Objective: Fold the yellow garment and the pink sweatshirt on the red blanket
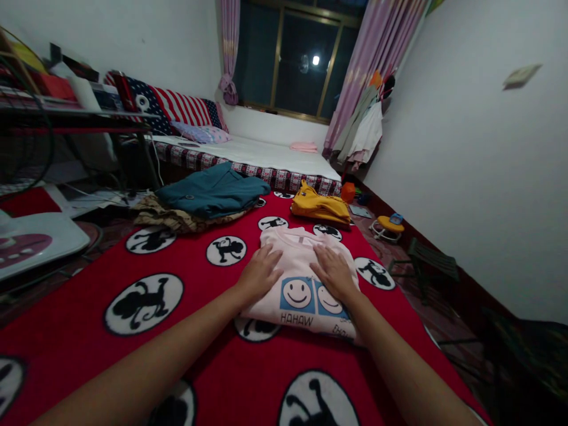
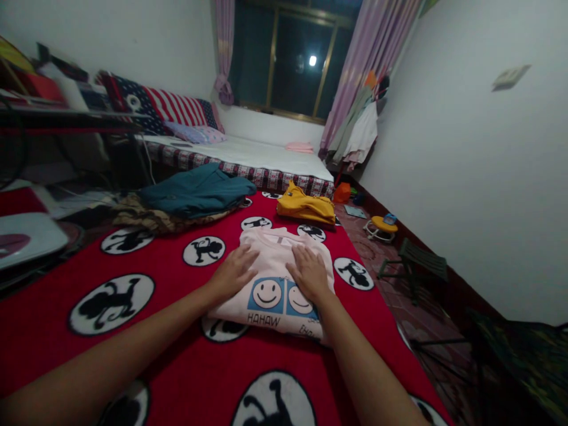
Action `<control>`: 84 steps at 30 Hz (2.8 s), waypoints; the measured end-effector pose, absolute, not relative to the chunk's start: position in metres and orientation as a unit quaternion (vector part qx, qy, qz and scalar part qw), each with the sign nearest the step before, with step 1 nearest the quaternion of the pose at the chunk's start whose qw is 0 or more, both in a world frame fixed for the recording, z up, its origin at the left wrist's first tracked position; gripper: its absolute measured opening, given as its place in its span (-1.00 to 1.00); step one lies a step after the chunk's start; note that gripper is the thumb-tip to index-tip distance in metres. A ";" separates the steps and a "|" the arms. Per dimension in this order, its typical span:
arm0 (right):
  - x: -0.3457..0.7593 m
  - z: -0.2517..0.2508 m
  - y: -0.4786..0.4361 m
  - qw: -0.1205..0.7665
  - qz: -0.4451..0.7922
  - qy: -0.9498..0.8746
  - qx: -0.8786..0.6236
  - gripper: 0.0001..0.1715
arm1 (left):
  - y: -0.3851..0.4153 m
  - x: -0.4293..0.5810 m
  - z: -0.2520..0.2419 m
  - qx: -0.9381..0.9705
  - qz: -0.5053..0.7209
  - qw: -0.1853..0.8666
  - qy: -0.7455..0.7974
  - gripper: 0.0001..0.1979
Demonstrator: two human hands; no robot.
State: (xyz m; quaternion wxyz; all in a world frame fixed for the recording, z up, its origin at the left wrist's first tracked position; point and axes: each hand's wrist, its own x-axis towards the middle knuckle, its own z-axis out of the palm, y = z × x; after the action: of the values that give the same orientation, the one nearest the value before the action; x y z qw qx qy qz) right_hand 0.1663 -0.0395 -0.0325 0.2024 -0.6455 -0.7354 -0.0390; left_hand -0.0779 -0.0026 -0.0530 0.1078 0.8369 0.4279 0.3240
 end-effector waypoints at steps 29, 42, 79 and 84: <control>0.053 -0.017 0.111 0.227 -0.023 -0.757 -0.612 -0.80 | -0.020 -0.070 -0.064 0.827 0.276 0.062 0.486 -0.37; 0.074 -0.011 0.065 0.293 -0.037 -0.753 -0.588 -0.70 | -0.018 -0.077 -0.065 0.801 0.318 0.090 0.499 -0.43; 0.133 -0.031 0.011 0.121 0.051 -0.628 -0.767 -0.33 | 0.047 -0.052 -0.042 0.866 0.174 0.121 0.453 -0.43; 0.132 -0.031 0.010 0.125 0.049 -0.630 -0.765 -0.33 | 0.047 -0.051 -0.042 0.867 0.167 0.116 0.454 -0.43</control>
State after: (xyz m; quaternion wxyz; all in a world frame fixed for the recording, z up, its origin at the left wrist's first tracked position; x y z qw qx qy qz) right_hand 0.1320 0.0099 -0.0307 0.1251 -0.7652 -0.6296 0.0489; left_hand -0.0513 0.0469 -0.0424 0.1163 0.8674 0.4542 0.1667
